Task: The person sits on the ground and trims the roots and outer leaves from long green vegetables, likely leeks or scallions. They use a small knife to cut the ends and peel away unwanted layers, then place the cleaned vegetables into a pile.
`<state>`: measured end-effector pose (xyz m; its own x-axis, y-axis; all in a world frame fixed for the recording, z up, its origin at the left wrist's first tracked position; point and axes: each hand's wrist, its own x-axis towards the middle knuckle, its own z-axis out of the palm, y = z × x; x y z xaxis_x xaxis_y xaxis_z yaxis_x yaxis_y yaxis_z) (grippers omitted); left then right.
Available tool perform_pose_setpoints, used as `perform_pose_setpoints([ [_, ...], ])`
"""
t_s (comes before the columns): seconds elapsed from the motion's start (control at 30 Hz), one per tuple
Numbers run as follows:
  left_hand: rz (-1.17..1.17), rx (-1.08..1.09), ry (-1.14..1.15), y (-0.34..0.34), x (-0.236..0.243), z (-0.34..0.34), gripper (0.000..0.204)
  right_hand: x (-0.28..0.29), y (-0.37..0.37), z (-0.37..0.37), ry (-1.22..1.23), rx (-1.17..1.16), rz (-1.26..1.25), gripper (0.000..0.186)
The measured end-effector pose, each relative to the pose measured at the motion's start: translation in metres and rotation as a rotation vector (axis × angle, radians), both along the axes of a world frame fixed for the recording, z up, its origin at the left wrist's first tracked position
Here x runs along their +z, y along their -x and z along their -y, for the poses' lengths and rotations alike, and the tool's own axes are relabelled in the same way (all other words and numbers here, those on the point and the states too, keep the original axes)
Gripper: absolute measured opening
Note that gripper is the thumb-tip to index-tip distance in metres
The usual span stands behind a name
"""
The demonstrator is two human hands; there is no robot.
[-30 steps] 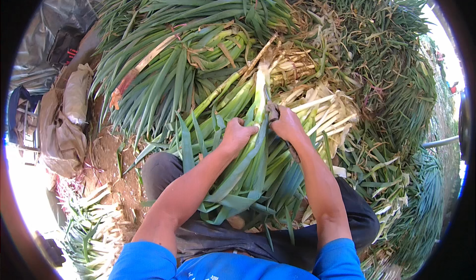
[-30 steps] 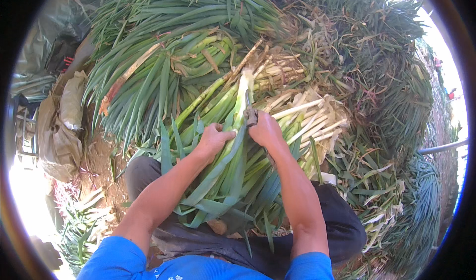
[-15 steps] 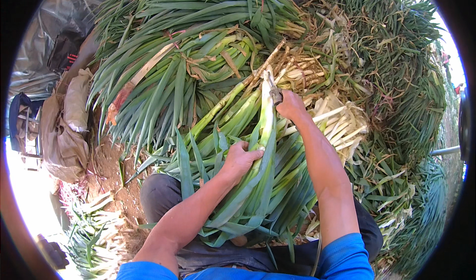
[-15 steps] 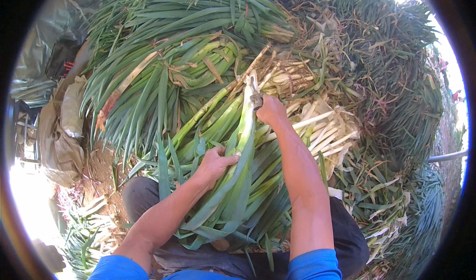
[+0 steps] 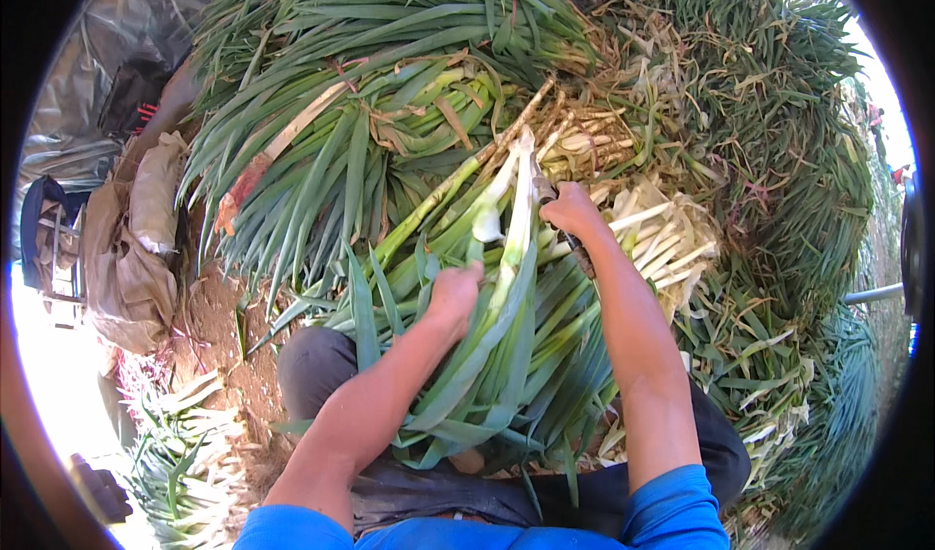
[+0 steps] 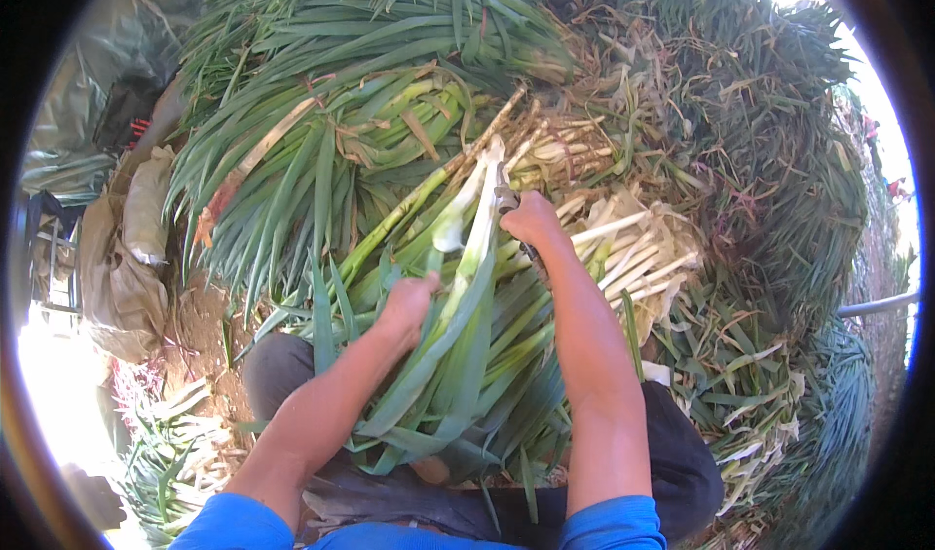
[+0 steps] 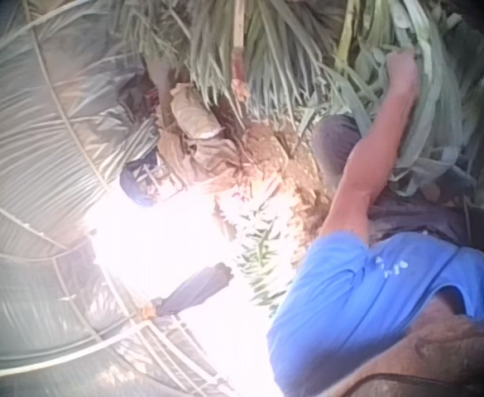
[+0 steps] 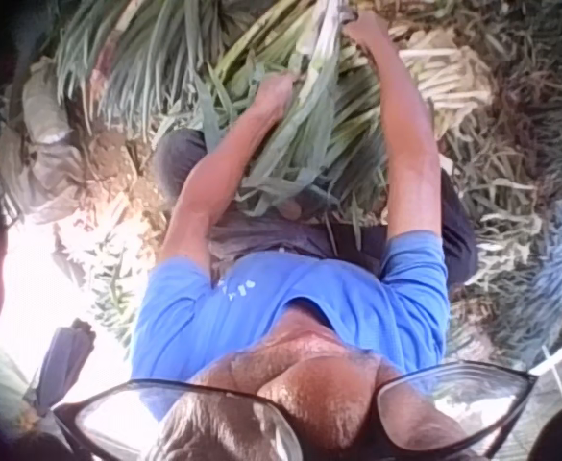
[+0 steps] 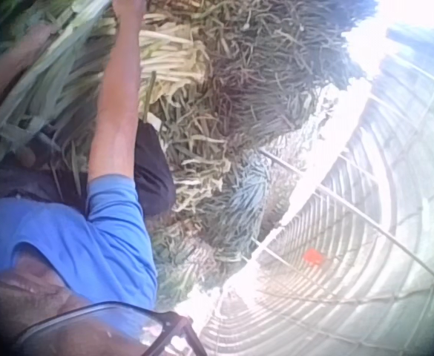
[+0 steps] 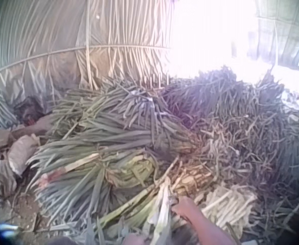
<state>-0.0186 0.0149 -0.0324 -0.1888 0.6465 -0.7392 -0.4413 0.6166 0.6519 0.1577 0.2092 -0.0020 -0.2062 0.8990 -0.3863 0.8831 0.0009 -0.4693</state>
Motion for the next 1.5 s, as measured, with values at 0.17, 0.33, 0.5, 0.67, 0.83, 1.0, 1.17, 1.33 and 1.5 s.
perform_pose_setpoints([
  [0.17,-0.903,-0.221,-0.147,-0.003,-0.004,-0.008,0.040,0.038,-0.028,0.070,0.247,0.130,0.003,0.053],
  [0.33,-1.531,-0.319,-0.786,-0.015,0.049,-0.013,0.046,0.071,-0.064,0.136,0.251,0.010,-0.233,0.045],
  [0.5,-1.078,-0.928,-0.280,-0.042,0.070,-0.010,0.053,0.102,-0.075,0.182,0.218,0.004,-0.296,0.041],
  [0.67,-0.647,-0.685,-0.322,-0.026,0.045,-0.015,0.045,0.117,-0.080,0.209,0.224,-0.066,-0.408,0.044],
  [0.83,-0.356,-0.501,-0.454,-0.028,0.092,-0.005,0.047,0.111,-0.102,0.209,0.171,-0.206,-0.566,0.049],
  [1.0,-0.462,-0.715,-0.627,-0.071,0.135,0.009,0.058,0.148,-0.117,0.199,0.003,-0.305,-0.682,0.059],
  [1.17,-0.670,-1.113,-0.742,-0.126,0.126,-0.010,0.052,0.157,-0.123,0.182,-0.057,-0.294,-0.961,0.056],
  [1.33,-0.796,-0.782,-0.569,-0.072,0.091,-0.072,0.042,0.064,-0.133,0.164,0.093,-0.368,-0.780,0.058],
  [1.5,-1.441,-0.557,-0.163,0.074,-0.006,-0.119,0.032,-0.021,-0.116,0.181,0.243,-0.370,-0.784,0.065],
])
